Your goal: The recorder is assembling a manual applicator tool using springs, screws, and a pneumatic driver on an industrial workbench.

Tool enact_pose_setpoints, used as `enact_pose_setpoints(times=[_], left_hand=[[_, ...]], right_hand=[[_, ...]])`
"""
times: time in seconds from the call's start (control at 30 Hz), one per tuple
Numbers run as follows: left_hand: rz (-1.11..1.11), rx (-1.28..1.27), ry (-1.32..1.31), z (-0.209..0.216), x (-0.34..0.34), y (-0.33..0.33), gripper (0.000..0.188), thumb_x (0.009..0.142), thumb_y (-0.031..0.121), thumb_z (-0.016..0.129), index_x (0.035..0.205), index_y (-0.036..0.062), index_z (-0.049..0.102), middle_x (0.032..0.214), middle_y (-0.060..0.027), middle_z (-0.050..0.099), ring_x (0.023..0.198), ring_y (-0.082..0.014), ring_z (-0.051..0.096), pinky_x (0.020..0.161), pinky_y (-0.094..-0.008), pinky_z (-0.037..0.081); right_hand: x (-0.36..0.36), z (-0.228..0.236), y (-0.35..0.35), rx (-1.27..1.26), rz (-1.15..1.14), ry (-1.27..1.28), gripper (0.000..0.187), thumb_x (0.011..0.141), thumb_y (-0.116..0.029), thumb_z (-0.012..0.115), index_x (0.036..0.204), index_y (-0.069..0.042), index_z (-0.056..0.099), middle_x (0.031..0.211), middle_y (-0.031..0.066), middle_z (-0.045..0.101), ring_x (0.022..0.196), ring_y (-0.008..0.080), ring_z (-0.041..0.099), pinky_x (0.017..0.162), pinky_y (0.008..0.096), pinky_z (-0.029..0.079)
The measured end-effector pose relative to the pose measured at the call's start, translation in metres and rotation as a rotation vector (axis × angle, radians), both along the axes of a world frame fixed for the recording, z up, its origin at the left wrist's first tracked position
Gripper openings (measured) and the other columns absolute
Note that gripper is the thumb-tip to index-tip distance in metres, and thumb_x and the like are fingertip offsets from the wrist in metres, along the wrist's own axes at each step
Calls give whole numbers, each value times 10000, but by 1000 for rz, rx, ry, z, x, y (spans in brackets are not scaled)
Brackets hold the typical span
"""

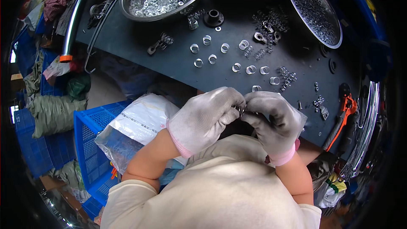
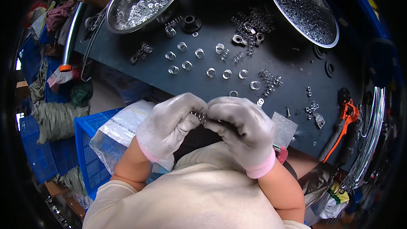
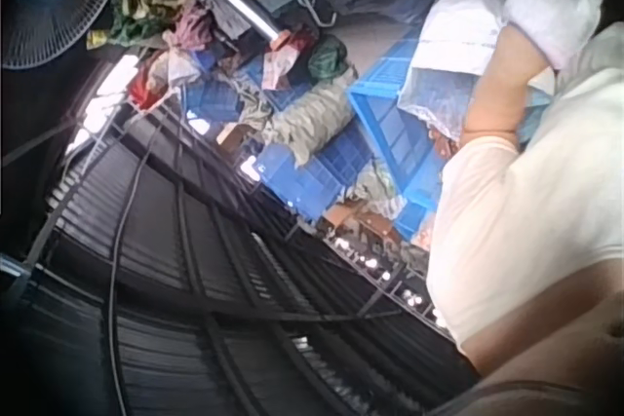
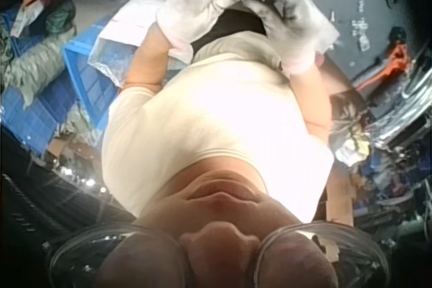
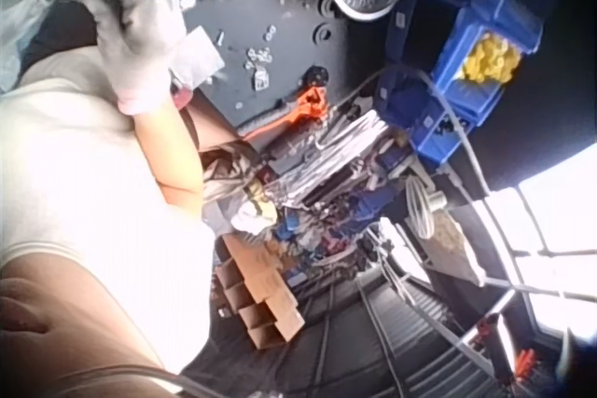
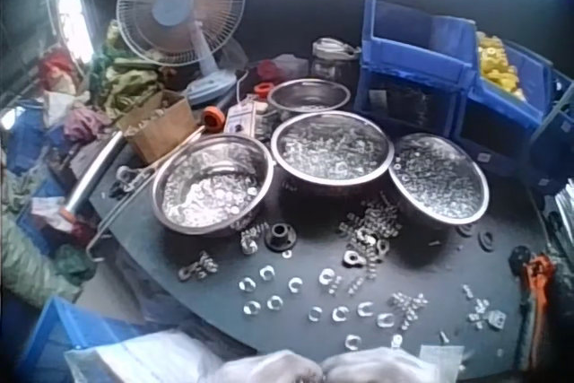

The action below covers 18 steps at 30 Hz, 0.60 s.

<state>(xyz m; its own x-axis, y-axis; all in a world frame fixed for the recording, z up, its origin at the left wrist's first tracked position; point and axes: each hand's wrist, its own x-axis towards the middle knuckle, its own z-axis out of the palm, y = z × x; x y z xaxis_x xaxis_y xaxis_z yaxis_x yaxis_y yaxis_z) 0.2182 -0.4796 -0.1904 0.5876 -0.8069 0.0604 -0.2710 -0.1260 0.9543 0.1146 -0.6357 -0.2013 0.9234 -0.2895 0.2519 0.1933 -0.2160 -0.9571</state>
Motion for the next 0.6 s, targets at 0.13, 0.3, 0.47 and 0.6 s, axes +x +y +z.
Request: enact_pose_setpoints(times=[0.13,0.3,0.47,0.6], left_hand=[[-192,194,52,-3,3,11,288,937,286,556,933,0,583,782,-143,587,716,-246,594,668,-322,477],[144,326,-152,11,37,38,185,846,116,586,971,-18,616,820,-108,622,723,-174,590,695,-276,487],[462,413,-89,-1,55,36,241,769,97,674,990,3,651,827,-60,621,678,-96,565,650,-243,481],[418,486,-247,-23,56,34,243,769,127,675,1005,74,648,910,-115,592,792,-273,615,746,-362,505]], right_hand=[[6,-2,-9,-210,-94,-48,148,787,68,676,895,-12,615,983,143,668,855,199,642,736,287,514],[12,4,-4,-401,-168,4,245,744,90,660,954,-37,661,995,118,630,784,207,627,690,281,510],[28,-2,13,-762,-82,91,292,736,-21,682,1006,-107,610,910,64,610,802,226,614,692,359,491],[31,-16,17,-943,-46,183,236,743,-81,665,964,-137,601,897,40,595,818,207,598,716,351,484]])
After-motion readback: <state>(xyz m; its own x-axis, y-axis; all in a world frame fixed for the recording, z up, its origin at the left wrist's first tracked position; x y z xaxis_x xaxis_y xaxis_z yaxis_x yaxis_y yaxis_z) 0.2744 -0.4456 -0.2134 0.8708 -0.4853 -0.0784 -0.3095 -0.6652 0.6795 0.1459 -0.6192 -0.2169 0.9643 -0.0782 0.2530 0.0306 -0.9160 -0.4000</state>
